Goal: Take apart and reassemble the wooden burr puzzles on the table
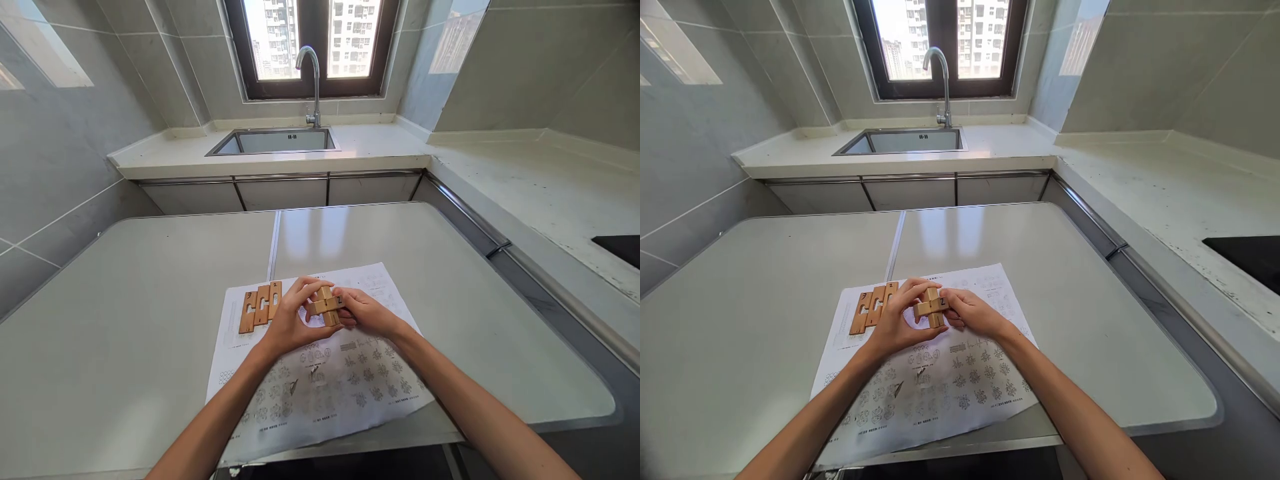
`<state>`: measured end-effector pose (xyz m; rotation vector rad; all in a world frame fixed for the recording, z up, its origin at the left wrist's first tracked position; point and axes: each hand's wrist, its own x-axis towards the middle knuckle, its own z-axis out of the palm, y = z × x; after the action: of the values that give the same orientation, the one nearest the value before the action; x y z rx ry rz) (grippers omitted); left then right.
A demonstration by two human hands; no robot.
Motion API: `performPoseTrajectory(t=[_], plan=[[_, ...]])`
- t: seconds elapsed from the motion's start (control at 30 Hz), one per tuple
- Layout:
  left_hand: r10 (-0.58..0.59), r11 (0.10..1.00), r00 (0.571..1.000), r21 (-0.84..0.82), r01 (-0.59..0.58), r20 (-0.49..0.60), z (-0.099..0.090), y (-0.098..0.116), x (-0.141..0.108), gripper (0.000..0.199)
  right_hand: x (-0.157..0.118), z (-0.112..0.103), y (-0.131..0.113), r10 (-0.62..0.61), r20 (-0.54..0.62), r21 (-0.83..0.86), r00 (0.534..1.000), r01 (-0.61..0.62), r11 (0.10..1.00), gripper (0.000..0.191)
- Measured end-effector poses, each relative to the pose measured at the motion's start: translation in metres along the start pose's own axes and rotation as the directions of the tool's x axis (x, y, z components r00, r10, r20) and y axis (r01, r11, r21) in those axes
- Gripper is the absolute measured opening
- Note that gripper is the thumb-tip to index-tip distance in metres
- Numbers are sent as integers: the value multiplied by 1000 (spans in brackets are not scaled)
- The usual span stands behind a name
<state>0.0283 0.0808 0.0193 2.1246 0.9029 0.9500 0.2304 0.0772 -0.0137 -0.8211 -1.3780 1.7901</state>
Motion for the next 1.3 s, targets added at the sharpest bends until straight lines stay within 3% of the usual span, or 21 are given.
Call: performPoseTrajectory(t=[0.2, 0.3, 0.4, 0.63, 0.8, 0.9, 1.03, 1.2, 1.3], plan=[[57, 995, 998, 86, -58, 20, -4, -3, -3, 62, -3, 3, -7, -44, 11, -25, 999, 44, 999, 51], [27, 985, 999, 167, -30, 18, 0, -8, -5, 72, -1, 2, -8, -49, -75, -27, 996, 47, 999, 50], [-14, 971, 1000, 239, 15, -9, 5, -15, -6, 78, 3, -4, -8, -54, -238, 61, 970, 70, 996, 50], [-18, 954, 999, 299, 4, 41, 9, -19, -7, 59, 12, -34, -3, -52, -587, 297, 808, 275, 915, 43], [21, 937, 993, 343, -61, 119, 10, -19, -7, 45, 13, -45, 3, -61, -731, 177, 680, 276, 945, 46], [45, 924, 990, 370, -93, 137, 10, -20, -8, 38, 12, -48, 5, -152, -793, -14, 590, 232, 973, 50], [47, 916, 986, 388, -105, 157, 11, -21, -9, 34, 8, -54, 4, -258, -819, -254, 513, 80, 964, 49], [70, 914, 982, 383, -133, 173, 12, -21, -11, 32, 2, -63, 5, -412, -801, -535, 434, -208, 819, 42], [89, 914, 978, 375, -156, 189, 13, -19, -12, 29, 1, -65, 7, -454, -782, -594, 427, -288, 752, 40]])
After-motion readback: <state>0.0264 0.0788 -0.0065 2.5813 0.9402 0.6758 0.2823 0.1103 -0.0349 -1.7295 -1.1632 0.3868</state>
